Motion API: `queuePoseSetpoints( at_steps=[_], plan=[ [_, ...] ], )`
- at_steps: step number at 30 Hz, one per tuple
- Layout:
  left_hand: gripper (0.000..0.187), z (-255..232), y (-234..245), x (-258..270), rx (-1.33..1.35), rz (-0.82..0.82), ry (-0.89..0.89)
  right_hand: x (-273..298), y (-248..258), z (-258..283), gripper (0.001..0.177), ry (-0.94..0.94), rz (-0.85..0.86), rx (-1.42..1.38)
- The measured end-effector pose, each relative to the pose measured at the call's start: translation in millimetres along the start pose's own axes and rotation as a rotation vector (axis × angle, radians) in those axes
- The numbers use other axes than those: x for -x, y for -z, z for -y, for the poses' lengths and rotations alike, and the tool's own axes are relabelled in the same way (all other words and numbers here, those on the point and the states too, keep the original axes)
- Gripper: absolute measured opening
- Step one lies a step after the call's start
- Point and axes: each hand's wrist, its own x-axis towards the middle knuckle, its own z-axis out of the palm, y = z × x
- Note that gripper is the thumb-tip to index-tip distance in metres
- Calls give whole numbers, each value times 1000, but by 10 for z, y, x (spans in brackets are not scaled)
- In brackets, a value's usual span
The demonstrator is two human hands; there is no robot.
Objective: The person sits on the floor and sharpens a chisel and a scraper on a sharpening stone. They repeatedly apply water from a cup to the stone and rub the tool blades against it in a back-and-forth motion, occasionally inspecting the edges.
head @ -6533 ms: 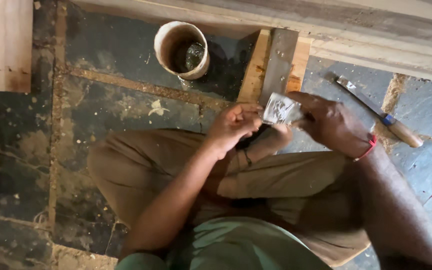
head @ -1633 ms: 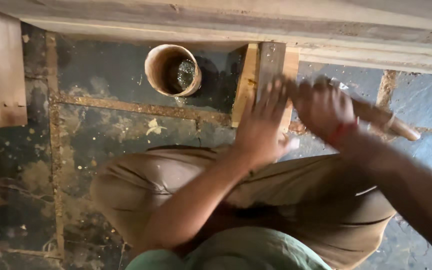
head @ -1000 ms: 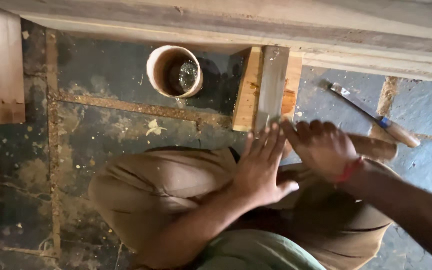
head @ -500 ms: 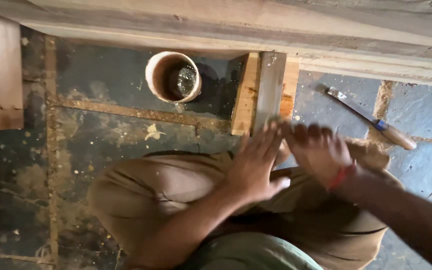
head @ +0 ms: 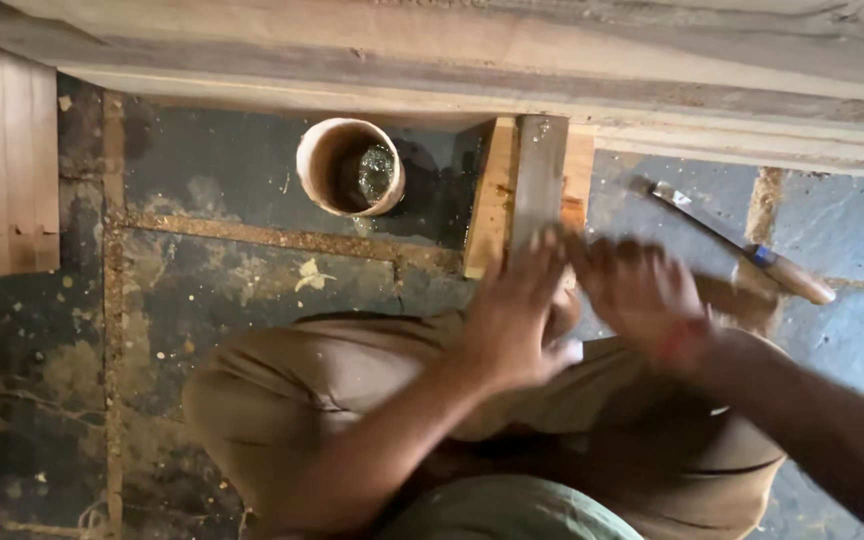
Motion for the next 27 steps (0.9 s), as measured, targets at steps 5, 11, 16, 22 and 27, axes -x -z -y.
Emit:
queuePoseSetpoints(
  at_steps=[5,11,16,22,27],
  plan=[
    [108,-39,96,-59,-36,-129,-52,75,16,-16,37,-2,-81,-52],
    [111,382,233,-858,-11,-312,-107,-639,79,-556,35,-162,-183,-156],
    [77,451,119,-197,484,-403,172,-164,199,-313,52,-128,-203,-425],
    [40,472,-121,519,1141,-275,273,396,36,139,58,91,-534,-604],
    [28,314,-28,664,1045,-288,286,461,9,170,62,208,-585,-650]
  ],
)
